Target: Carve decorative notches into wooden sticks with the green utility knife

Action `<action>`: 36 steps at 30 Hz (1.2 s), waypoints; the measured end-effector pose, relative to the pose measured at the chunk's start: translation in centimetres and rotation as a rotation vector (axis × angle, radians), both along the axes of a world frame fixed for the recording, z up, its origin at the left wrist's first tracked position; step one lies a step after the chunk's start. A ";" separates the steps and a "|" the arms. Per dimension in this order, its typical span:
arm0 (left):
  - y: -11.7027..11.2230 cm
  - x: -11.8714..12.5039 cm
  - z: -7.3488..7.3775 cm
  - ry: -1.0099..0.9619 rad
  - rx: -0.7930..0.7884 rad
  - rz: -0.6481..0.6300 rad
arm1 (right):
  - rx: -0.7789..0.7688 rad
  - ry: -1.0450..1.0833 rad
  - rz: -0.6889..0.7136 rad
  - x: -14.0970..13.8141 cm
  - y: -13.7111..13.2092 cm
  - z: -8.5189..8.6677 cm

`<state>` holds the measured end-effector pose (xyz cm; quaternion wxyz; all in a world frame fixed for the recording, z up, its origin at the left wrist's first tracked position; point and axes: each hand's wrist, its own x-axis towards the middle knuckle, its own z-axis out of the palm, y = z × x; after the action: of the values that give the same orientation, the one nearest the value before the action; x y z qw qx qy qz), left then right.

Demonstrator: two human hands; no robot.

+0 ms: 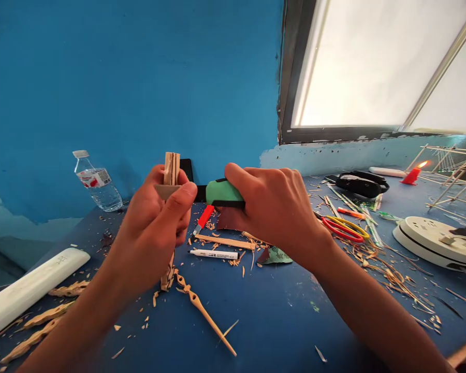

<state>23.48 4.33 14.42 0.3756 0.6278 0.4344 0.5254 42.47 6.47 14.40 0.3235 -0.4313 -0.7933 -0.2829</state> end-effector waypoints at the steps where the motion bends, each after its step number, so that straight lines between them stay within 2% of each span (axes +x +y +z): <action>1: 0.0 -0.1 0.0 -0.017 -0.014 0.011 | -0.008 -0.005 0.012 0.0 0.0 0.0; 5: 0.0 -0.2 -0.4 -0.056 0.003 -0.005 | -0.030 0.030 -0.027 -0.1 0.0 -0.1; 11: 0.1 0.2 -0.7 0.014 0.067 -0.006 | -0.016 0.065 -0.103 -0.3 0.1 -0.2; 17: 0.2 0.2 -0.3 0.000 -0.031 -0.072 | 0.031 0.062 -0.065 0.0 0.2 -0.1; 21: -0.1 0.3 -0.4 0.037 -0.081 -0.076 | 0.026 0.057 -0.036 0.2 0.3 0.1; 25: -0.1 0.3 -0.6 -0.006 -0.117 -0.071 | 0.008 0.037 -0.011 0.2 0.4 0.0; 30: -0.2 0.1 -0.4 -0.079 -0.099 -0.072 | 0.009 0.037 0.005 0.2 0.4 0.0; 36: -0.2 0.6 -0.5 0.031 -0.054 -0.110 | -0.032 0.084 -0.051 0.7 0.7 0.3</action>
<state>24.04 4.11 13.87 0.4141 0.6483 0.4191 0.4822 43.15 7.20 14.73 0.3421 -0.4682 -0.7722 -0.2598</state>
